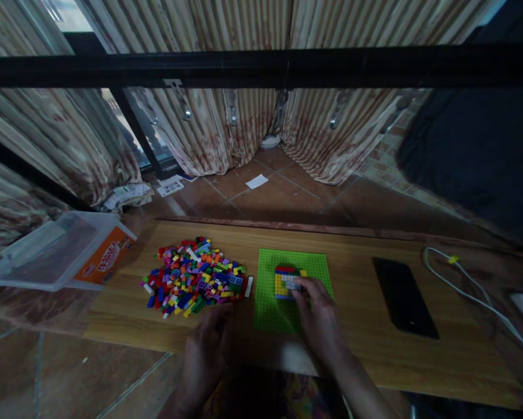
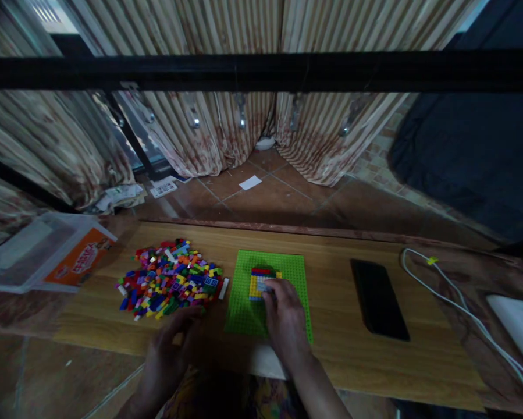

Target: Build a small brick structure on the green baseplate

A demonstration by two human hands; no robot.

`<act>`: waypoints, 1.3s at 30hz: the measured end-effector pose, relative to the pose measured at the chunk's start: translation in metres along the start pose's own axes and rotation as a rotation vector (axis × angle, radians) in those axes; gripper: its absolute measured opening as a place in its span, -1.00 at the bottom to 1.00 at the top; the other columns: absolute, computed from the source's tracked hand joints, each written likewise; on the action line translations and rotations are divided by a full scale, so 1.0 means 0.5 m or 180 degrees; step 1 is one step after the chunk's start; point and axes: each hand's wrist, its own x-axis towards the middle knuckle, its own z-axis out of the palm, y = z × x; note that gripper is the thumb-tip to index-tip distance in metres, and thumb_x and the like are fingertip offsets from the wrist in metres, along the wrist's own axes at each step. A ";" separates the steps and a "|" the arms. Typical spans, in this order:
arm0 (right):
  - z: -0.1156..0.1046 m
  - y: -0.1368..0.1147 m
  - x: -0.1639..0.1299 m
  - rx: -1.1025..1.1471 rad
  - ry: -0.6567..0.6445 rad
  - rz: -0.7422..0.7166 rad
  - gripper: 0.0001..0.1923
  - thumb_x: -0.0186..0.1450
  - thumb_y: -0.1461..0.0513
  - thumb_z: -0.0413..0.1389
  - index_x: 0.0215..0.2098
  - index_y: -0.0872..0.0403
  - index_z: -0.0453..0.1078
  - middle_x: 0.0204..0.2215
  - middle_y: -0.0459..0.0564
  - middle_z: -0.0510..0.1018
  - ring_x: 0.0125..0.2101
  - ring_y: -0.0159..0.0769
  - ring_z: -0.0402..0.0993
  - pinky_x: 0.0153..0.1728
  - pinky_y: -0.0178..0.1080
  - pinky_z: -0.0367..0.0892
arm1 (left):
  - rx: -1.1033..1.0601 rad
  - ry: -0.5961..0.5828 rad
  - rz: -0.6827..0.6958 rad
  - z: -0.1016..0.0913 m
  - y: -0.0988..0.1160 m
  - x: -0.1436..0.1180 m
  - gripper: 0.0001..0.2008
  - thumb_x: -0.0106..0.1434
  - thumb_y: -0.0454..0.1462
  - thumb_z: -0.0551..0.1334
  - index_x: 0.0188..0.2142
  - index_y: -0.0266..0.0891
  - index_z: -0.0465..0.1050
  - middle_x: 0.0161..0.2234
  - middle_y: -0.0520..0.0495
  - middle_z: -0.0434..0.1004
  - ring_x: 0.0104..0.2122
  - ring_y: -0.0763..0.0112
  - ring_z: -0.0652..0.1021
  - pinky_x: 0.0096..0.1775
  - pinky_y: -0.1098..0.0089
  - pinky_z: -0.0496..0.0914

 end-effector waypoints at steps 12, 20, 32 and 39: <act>-0.027 0.108 0.083 -0.0479 -0.0317 -0.0154 -0.83 0.32 0.22 0.01 -0.19 0.03 0.41 -0.23 0.01 0.52 -0.15 -0.17 0.40 -0.13 -0.11 0.33 | -0.0232 -0.0654 0.0695 0.156 0.099 0.213 -0.72 0.27 -0.34 0.12 -0.03 -0.20 0.39 -0.10 -0.09 0.57 -0.06 0.30 0.54 0.04 0.25 0.40; -0.029 0.106 0.094 -0.0563 -0.0581 -0.0177 -0.85 0.28 0.33 0.07 -0.22 0.04 0.43 -0.26 -0.02 0.51 -0.17 -0.20 0.37 -0.14 -0.16 0.29 | -0.0118 -0.1356 0.0420 0.216 0.111 0.267 -0.69 0.26 -0.39 0.09 -0.01 -0.20 0.39 -0.18 -0.04 0.62 -0.22 0.34 0.61 -0.06 0.31 0.44; -0.037 0.109 0.112 -0.0168 -0.0739 0.0104 -0.83 0.19 0.37 0.16 -0.27 0.04 0.50 -0.31 -0.05 0.56 -0.23 -0.25 0.43 -0.15 -0.20 0.29 | -0.0163 -0.1635 0.0180 0.235 0.110 0.281 -0.73 0.18 -0.38 0.22 -0.09 -0.22 0.44 -0.29 0.01 0.64 -0.26 0.39 0.62 -0.15 0.42 0.46; -0.039 0.114 0.129 0.0039 -0.0931 0.0442 -0.83 0.16 0.36 0.17 -0.30 0.05 0.54 -0.33 -0.02 0.55 -0.27 -0.26 0.46 -0.17 -0.21 0.30 | -0.0043 -0.1690 -0.0089 0.241 0.118 0.290 -0.70 0.13 -0.42 0.23 -0.11 -0.25 0.46 -0.31 0.00 0.64 -0.30 0.41 0.61 -0.19 0.44 0.46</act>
